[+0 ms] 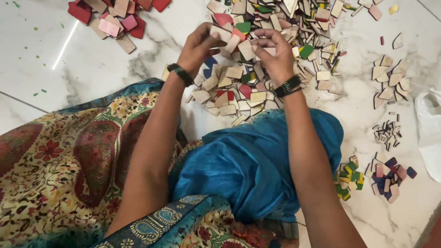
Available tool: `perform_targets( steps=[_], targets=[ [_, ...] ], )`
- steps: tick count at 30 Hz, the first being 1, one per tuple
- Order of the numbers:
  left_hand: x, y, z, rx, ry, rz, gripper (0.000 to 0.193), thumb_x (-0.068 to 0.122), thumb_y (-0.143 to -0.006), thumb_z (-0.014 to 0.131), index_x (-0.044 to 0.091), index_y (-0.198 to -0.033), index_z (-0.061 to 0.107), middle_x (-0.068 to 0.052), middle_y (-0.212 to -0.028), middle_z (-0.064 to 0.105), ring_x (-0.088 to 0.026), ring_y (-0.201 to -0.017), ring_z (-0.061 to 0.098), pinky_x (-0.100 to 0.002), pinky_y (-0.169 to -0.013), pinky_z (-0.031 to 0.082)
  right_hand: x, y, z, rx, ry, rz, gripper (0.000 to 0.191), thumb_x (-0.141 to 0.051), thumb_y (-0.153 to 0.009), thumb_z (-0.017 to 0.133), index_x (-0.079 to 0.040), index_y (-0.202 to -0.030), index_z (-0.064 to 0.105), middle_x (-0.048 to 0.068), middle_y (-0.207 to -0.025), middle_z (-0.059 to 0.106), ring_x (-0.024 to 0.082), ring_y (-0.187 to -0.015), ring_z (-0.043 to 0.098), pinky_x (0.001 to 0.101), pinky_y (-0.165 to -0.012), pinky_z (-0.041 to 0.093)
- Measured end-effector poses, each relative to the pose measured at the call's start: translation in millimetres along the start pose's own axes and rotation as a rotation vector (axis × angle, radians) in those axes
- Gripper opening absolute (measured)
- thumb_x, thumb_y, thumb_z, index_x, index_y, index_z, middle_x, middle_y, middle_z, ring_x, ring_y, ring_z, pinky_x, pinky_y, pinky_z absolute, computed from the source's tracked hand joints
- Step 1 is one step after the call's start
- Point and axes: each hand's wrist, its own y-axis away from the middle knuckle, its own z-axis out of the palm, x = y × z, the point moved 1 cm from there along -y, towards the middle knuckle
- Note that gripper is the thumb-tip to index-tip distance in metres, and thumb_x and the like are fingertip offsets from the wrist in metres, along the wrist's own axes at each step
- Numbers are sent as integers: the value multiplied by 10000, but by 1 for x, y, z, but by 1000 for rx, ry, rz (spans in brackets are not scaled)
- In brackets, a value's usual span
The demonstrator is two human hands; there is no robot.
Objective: The person sits on the floor and sorts a large scatter of small colored wooden pieces by color, picking pieces one at a time and placing them into separate color piles on the floor. They occasionally gather handfuls of pieces and redistribute them while continuing to sort.
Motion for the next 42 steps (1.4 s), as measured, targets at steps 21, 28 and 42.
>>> perform_targets(
  steps=[21,28,42],
  targets=[
    [-4,27,-54,-267,-1503,59,366,188,-606,892,205,-933,729,-88,-1091,643,-329,-951,682,-452,-776,549,-22,-15,8,-189,-820,300,508,-367,-1079,585,-49,-1461,481,212,-1397,598,306,-1240,636,463,-1019,578],
    [3,14,-40,-9,-300,-114,458,269,-955,649,136,-1382,549,-144,-1122,685,-315,-877,722,-408,-739,553,-28,-18,11,-256,-946,308,552,-412,-1068,466,-71,-1502,443,225,-1496,547,355,-1393,573,503,-1169,492],
    [-38,7,-31,50,605,-116,673,649,-1047,390,85,-1354,592,-138,-1069,705,-204,-744,661,-338,-623,532,-16,-19,46,-31,455,-7,306,-243,-995,604,-159,-1282,665,39,-1305,697,251,-1243,652,406,-1090,500]
  ],
)
